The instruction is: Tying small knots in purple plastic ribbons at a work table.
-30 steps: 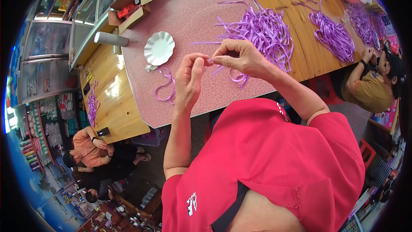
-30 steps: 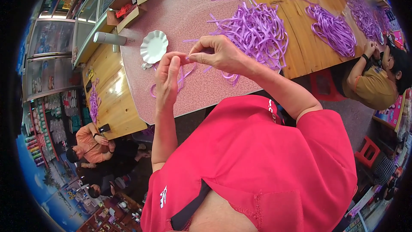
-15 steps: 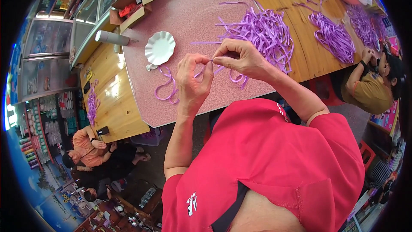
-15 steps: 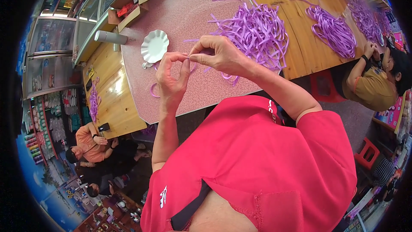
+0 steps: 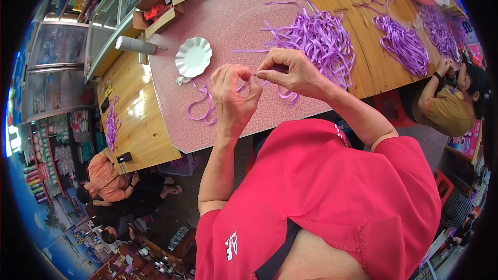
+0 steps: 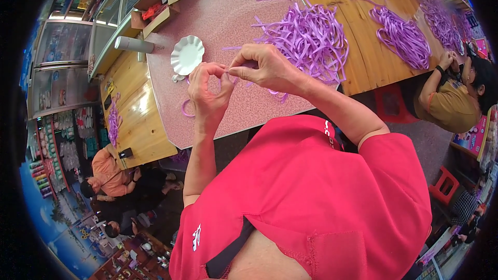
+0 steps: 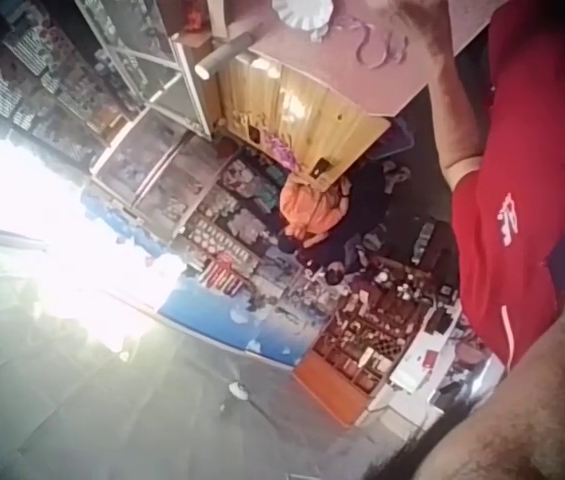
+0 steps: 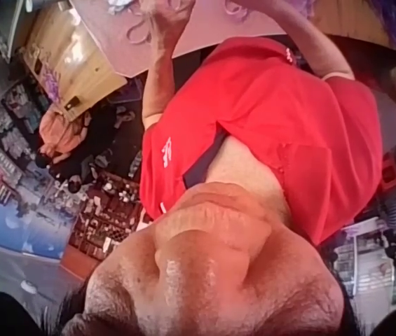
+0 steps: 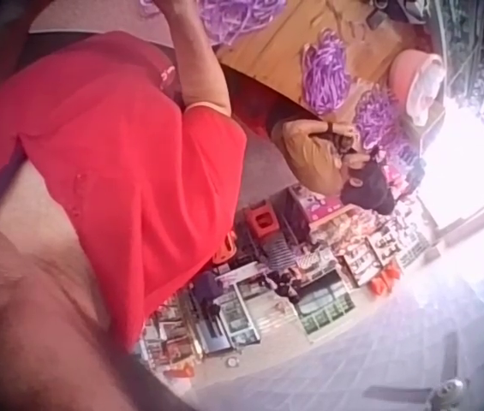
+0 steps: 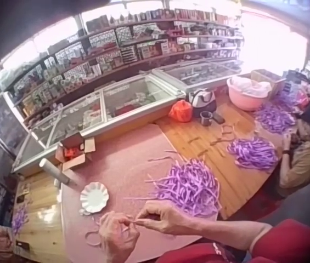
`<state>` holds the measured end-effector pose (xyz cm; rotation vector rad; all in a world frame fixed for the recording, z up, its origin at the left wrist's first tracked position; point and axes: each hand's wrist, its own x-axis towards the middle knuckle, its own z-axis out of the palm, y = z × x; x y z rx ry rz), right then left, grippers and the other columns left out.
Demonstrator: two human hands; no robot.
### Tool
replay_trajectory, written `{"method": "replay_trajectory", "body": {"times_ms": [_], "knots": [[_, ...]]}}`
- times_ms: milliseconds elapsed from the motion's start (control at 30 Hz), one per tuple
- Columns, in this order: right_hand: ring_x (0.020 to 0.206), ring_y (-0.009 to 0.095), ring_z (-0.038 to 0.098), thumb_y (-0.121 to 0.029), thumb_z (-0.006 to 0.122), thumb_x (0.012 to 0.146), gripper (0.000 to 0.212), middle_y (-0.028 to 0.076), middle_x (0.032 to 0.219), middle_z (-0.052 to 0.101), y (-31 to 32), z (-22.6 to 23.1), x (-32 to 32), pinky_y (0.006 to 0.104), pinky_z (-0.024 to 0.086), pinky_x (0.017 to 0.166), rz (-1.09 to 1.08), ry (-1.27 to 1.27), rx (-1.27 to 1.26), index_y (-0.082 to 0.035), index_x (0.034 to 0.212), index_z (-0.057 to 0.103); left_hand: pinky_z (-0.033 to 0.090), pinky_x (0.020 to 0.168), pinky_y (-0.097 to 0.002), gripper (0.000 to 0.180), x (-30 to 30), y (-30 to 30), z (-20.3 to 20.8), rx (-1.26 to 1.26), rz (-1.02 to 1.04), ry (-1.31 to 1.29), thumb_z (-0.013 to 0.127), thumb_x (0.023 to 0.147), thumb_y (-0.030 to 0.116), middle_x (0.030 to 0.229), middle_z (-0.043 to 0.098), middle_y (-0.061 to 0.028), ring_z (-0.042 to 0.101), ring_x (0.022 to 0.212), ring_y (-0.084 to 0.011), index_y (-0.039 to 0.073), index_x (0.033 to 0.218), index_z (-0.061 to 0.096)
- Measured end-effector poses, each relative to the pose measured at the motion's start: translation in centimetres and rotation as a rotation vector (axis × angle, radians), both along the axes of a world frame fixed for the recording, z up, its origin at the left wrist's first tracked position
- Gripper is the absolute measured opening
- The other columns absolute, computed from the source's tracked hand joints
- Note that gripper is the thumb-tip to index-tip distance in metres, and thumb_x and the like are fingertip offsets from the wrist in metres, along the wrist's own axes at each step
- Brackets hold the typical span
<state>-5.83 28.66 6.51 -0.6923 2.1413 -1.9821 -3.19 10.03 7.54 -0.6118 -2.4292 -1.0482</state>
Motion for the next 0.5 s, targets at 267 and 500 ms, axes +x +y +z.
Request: {"method": "replay_trajectory", "body": {"times_ms": [267, 500], "knots": [[0.069, 0.006, 0.049, -0.01, 0.072, 0.086, 0.011, 0.0, 0.075, 0.055, 0.0, -0.2, 0.1, 0.0239, 0.039, 0.058, -0.021, -0.049, -0.005, 0.001, 0.086, 0.068, 0.039, 0.093, -0.0403, 0.021, 0.1, 0.3, 0.4, 0.054, 0.041, -0.012, 0.071, 0.073, 0.004, 0.084, 0.06, -0.006, 0.061, 0.087, -0.0255, 0.007, 0.091, 0.059], [0.069, 0.007, 0.05, -0.013, 0.069, 0.089, 0.014, 0.002, 0.076, 0.058, 0.3, -0.1, -0.1, 0.0249, 0.039, 0.059, 0.02, -0.053, 0.015, 0.001, 0.087, 0.068, 0.031, 0.106, -0.0456, 0.018, -0.3, -0.9, 1.1, -0.287, -0.081, 0.158, 0.071, 0.08, 0.008, 0.089, 0.064, -0.0045, 0.063, 0.098, -0.0206, 0.007, 0.096, 0.065]]}}
